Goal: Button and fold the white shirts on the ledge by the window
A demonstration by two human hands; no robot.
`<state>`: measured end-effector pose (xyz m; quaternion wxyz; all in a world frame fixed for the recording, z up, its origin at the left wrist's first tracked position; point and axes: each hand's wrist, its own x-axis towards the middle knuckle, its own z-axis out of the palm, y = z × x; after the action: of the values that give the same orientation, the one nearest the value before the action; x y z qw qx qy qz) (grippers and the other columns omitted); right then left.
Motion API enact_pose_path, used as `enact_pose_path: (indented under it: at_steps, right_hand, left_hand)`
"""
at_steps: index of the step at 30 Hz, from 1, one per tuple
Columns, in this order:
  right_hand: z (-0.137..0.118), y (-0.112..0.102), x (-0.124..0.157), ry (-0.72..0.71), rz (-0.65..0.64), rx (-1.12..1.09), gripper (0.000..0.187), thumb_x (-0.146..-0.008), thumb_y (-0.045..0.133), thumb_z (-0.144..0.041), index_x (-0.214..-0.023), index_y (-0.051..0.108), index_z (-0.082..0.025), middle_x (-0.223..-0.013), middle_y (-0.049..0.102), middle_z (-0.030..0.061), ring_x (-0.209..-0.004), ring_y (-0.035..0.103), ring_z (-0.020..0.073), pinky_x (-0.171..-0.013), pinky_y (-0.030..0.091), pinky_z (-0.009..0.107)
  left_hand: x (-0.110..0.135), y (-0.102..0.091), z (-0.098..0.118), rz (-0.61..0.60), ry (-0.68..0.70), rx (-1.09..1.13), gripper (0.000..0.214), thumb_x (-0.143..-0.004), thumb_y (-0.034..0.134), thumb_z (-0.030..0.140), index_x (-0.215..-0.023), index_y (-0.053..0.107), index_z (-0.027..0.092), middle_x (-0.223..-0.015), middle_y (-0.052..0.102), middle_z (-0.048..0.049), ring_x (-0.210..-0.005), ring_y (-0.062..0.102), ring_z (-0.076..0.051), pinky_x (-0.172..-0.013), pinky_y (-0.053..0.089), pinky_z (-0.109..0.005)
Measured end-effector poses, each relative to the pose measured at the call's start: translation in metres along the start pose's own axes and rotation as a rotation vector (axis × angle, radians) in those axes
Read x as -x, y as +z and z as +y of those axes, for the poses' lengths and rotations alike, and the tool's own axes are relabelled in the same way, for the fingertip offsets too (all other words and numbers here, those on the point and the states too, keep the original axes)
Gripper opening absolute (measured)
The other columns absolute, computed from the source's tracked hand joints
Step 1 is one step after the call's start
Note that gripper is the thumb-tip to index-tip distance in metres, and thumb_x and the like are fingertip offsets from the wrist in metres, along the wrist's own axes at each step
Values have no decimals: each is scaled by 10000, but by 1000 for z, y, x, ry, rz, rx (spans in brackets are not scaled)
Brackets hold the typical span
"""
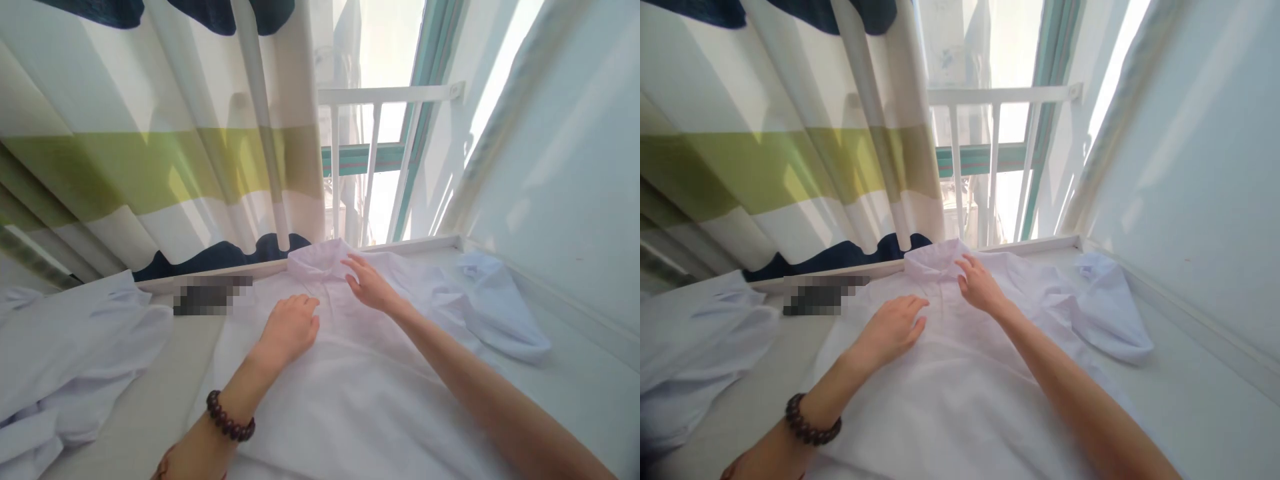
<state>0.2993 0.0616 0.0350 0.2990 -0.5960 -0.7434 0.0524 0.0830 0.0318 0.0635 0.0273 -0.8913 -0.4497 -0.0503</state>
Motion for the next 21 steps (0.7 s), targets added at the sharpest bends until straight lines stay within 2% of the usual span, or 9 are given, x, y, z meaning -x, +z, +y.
enact_pose_path:
  at_steps: [3,6,10,13,15,17,19,21]
  right_hand:
    - [47,-37,9,245,29,87,483,-924,432,-206,-1400,470,-128,-1525,370,149,-1420,325,226,-1162,287,382]
    - [92,-68,24,417,60,126,480,-912,454,-208,-1380,490,-110,-1493,409,164,-1417,328,229,-1169,264,366]
    - [142,-105,48,677,177,190,547,-894,499,-249,-1412,437,-84,-1487,365,227,-1418,303,323,-1139,286,465]
    - [172,-125,65,861,255,222,621,-826,597,-252,-1401,439,-77,-1432,381,277,-1364,363,405,-1077,338,537]
    - [188,-131,72,954,273,196,676,-756,665,-223,-1378,453,-64,-1372,434,299,-1269,479,422,-1007,409,543]
    - [201,-130,75,1006,279,131,693,-701,694,-176,-1346,476,-49,-1265,539,290,-1148,585,399,-932,474,513]
    - [208,-125,73,1008,292,38,639,-677,694,-148,-1287,529,-59,-1090,654,226,-1007,663,352,-847,526,465]
    - [208,-124,68,963,332,-71,555,-698,672,-163,-1238,569,-82,-907,701,138,-828,704,287,-744,562,406]
  left_hand:
    - [-38,9,23,31,157,103,276,-913,482,185,-1130,649,145,-1150,675,-114,-1100,608,-265,-1002,449,-437]
    - [-71,17,50,20,267,194,258,-899,519,191,-1109,660,141,-1178,672,-125,-1119,611,-277,-1000,458,-429]
    - [-107,29,99,54,331,248,273,-924,460,182,-1103,664,155,-1141,692,-93,-1043,651,-236,-964,488,-375]
    - [-122,47,127,84,384,285,308,-937,458,195,-1192,631,184,-1241,664,-73,-1144,613,-212,-1035,447,-356]
    - [-126,59,134,67,415,311,348,-952,456,222,-1273,588,212,-1375,588,-63,-1285,521,-217,-1115,375,-396]
    - [-125,68,133,20,430,323,387,-978,418,257,-1345,538,224,-1477,485,-59,-1385,410,-223,-1166,298,-451]
    - [-123,72,128,-10,434,318,417,-997,380,291,-1395,492,236,-1519,420,-56,-1421,351,-215,-1183,258,-470]
    - [-120,72,124,-7,433,305,429,-1006,356,313,-1416,467,255,-1529,400,-48,-1429,335,-201,-1188,246,-469]
